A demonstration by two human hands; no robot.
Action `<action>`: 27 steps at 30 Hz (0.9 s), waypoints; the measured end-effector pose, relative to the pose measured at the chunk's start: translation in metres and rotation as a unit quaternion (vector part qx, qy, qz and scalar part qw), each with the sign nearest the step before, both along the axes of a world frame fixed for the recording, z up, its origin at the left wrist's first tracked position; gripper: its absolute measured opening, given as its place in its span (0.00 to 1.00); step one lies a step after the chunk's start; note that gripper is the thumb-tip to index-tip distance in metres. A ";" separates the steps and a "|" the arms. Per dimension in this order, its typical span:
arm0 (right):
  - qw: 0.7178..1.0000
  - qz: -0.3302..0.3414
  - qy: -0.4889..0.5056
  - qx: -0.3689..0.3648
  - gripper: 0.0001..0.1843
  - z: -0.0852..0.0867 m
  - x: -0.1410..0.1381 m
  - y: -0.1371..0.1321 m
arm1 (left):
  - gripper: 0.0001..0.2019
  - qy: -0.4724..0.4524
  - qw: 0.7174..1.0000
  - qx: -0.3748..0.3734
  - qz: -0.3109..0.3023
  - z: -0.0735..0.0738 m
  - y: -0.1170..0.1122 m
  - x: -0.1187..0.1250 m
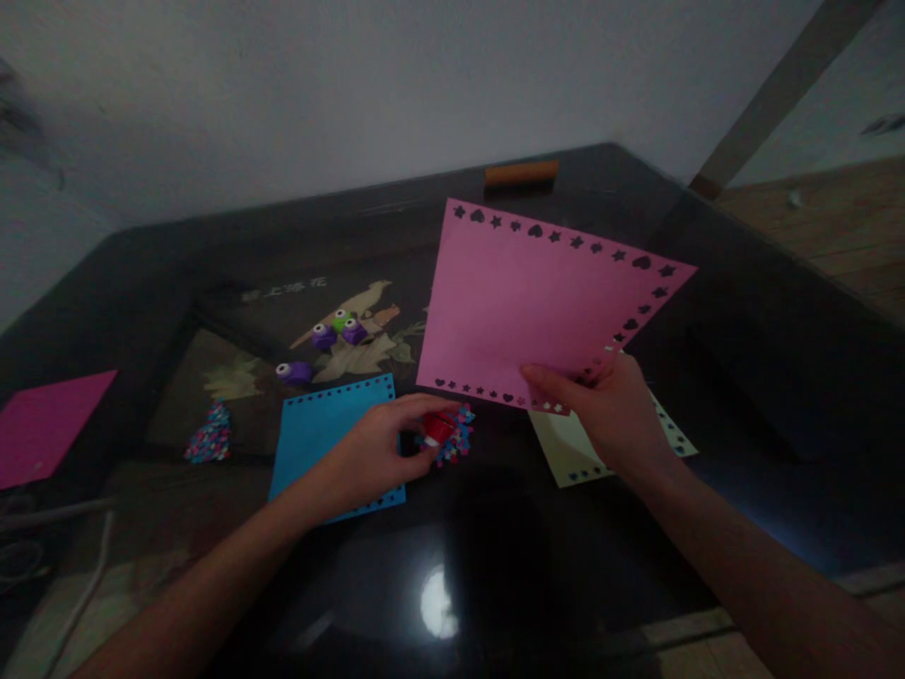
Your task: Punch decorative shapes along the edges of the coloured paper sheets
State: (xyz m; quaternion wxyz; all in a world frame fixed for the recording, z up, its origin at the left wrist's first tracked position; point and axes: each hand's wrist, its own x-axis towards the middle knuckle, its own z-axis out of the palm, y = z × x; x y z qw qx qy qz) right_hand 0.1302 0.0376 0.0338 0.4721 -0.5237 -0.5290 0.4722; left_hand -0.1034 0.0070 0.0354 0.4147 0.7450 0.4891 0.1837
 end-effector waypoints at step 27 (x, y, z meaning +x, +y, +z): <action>0.980 -0.092 0.169 0.050 0.11 -0.007 0.014 0.023 | 0.15 -0.218 0.960 -0.129 0.117 0.006 0.008 -0.011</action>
